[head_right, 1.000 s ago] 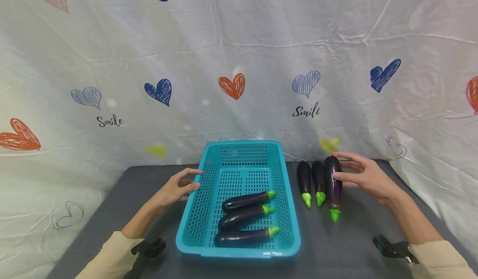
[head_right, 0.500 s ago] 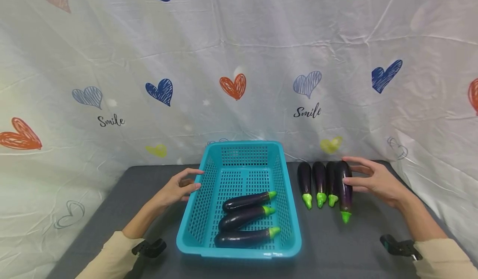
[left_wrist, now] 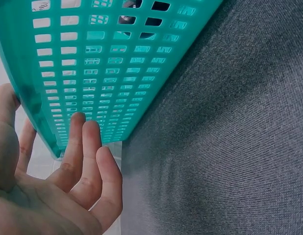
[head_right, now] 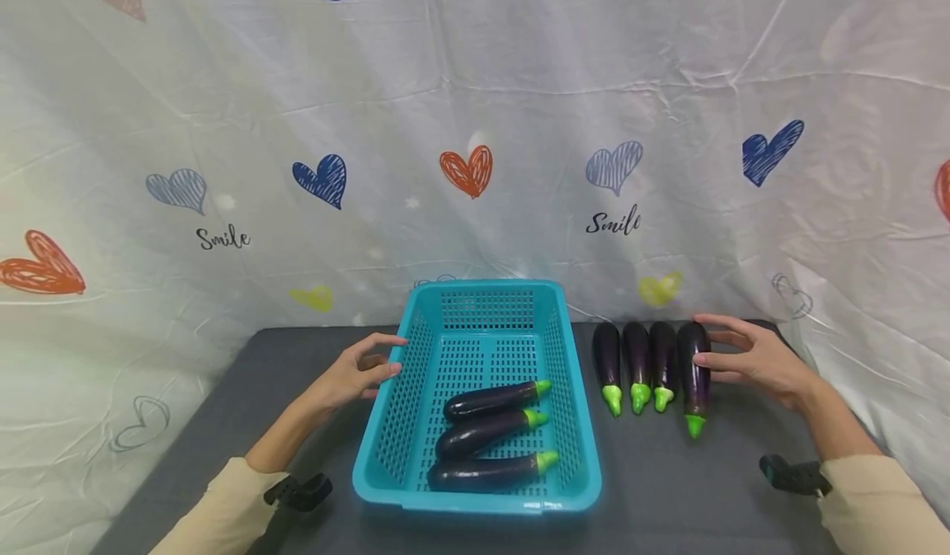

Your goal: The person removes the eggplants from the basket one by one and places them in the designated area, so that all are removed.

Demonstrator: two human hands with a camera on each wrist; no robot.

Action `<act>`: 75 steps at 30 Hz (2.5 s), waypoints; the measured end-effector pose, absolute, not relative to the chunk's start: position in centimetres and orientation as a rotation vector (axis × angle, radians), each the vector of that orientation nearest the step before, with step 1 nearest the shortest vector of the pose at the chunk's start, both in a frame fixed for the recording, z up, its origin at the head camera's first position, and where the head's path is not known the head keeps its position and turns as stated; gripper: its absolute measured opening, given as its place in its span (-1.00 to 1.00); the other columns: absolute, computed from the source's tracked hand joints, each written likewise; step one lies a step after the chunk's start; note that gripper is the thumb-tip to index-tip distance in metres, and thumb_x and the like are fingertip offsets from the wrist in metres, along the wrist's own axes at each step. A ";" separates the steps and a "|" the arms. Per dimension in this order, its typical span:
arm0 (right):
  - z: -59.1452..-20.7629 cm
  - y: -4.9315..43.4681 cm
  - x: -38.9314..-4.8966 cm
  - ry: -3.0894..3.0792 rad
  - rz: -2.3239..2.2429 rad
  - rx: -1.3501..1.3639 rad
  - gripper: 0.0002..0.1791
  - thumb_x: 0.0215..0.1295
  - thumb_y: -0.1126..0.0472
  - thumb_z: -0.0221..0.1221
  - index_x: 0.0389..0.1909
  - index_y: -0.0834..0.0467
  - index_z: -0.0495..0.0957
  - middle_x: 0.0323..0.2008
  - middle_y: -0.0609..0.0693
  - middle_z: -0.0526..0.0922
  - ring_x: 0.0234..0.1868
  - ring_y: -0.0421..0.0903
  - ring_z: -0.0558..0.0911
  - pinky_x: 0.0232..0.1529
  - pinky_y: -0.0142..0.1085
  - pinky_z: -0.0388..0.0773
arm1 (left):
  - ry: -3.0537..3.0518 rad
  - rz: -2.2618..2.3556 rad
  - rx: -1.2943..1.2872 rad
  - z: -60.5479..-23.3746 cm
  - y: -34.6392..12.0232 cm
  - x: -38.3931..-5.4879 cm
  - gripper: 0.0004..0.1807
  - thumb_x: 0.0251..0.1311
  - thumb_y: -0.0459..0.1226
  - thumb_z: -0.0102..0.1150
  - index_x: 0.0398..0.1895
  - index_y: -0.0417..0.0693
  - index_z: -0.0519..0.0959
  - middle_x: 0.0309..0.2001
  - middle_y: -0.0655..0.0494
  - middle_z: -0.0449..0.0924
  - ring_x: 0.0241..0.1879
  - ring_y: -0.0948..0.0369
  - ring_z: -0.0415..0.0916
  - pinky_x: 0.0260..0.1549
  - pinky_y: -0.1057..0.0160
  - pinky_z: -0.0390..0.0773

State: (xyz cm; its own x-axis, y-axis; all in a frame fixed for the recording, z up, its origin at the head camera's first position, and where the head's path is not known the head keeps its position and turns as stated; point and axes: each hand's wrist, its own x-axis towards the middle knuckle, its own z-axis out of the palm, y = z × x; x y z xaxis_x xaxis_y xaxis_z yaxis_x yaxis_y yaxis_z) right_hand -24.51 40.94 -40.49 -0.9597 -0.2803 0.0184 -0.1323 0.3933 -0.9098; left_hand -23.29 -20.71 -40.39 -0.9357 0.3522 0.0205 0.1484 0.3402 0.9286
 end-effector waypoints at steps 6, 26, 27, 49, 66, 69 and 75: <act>-40.8 41.5 -25.2 2.454 -1.646 -0.332 -0.19 0.46 0.27 0.25 0.59 0.20 0.05 0.46 0.54 -0.12 0.00 -0.41 0.57 -0.06 -0.15 0.66 | 2.419 1.636 0.441 -40.5 -20.7 -23.2 -0.45 0.42 -0.07 0.26 0.42 0.15 0.41 0.09 -0.06 0.59 0.06 0.01 0.56 0.01 -0.17 0.56; -42.0 41.9 -26.5 2.626 -1.487 -0.203 -0.12 0.44 0.10 0.30 0.58 0.29 0.06 0.39 0.68 -0.01 0.10 -0.13 0.53 -0.08 -0.18 0.66 | 2.423 1.639 0.444 -40.4 -20.7 -23.3 -0.46 0.42 -0.09 0.27 0.41 0.15 0.42 0.08 -0.06 0.60 0.05 0.01 0.57 -0.02 -0.12 0.59; -42.0 41.9 -26.5 2.636 -1.479 -0.198 -0.12 0.43 0.09 0.30 0.58 0.29 0.06 0.38 0.68 0.00 0.10 -0.12 0.53 -0.08 -0.18 0.66 | 2.421 1.640 0.446 -40.4 -20.7 -23.3 -0.46 0.42 -0.08 0.27 0.41 0.15 0.42 0.08 -0.06 0.60 0.06 0.01 0.57 -0.02 -0.12 0.59; -42.9 41.1 -27.6 2.756 -1.442 -0.126 -0.10 0.43 -0.01 0.29 0.48 0.48 0.12 0.27 0.67 0.27 -0.16 -0.41 0.56 -0.16 -0.11 0.69 | 2.411 1.644 0.440 -40.4 -20.7 -23.3 -0.46 0.42 -0.09 0.27 0.41 0.13 0.43 0.11 -0.07 0.59 0.09 0.00 0.55 -0.02 -0.11 0.59; -42.8 41.0 -27.2 2.854 -1.400 -0.130 -0.17 0.47 -0.03 0.24 0.42 0.52 0.19 0.23 0.67 0.29 -0.15 -0.24 0.64 -0.23 -0.13 0.70 | 2.410 1.642 0.444 -40.4 -20.6 -23.3 -0.46 0.42 -0.08 0.27 0.41 0.14 0.42 0.10 -0.06 0.59 0.10 0.00 0.55 -0.01 -0.13 0.58; -42.4 41.2 -27.0 2.897 -1.386 -0.154 -0.19 0.48 -0.01 0.23 0.41 0.52 0.21 0.22 0.66 0.29 -0.25 -0.43 0.59 -0.27 -0.20 0.70 | 2.412 1.646 0.442 -40.4 -20.6 -23.3 -0.46 0.41 -0.07 0.27 0.41 0.14 0.43 0.12 -0.07 0.58 0.11 -0.01 0.54 0.00 -0.15 0.58; -41.4 41.1 -26.9 3.025 -1.402 -0.180 -0.29 0.47 0.04 0.25 0.34 0.52 0.31 0.16 0.62 0.40 -0.30 -0.50 0.57 -0.36 -0.30 0.67 | 2.417 1.648 0.423 -40.3 -20.5 -23.2 -0.46 0.40 -0.07 0.29 0.40 0.18 0.43 0.14 -0.07 0.57 0.12 -0.01 0.53 0.01 -0.17 0.56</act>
State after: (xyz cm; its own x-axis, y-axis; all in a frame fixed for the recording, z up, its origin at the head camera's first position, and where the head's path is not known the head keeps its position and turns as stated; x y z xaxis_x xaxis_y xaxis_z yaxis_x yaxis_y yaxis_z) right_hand -26.86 41.15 -41.39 -0.9749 -0.0146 0.2223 -0.1790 0.6450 -0.7429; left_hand -23.20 -20.54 -40.29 -0.9422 0.3349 0.0071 0.1290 0.3435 0.9303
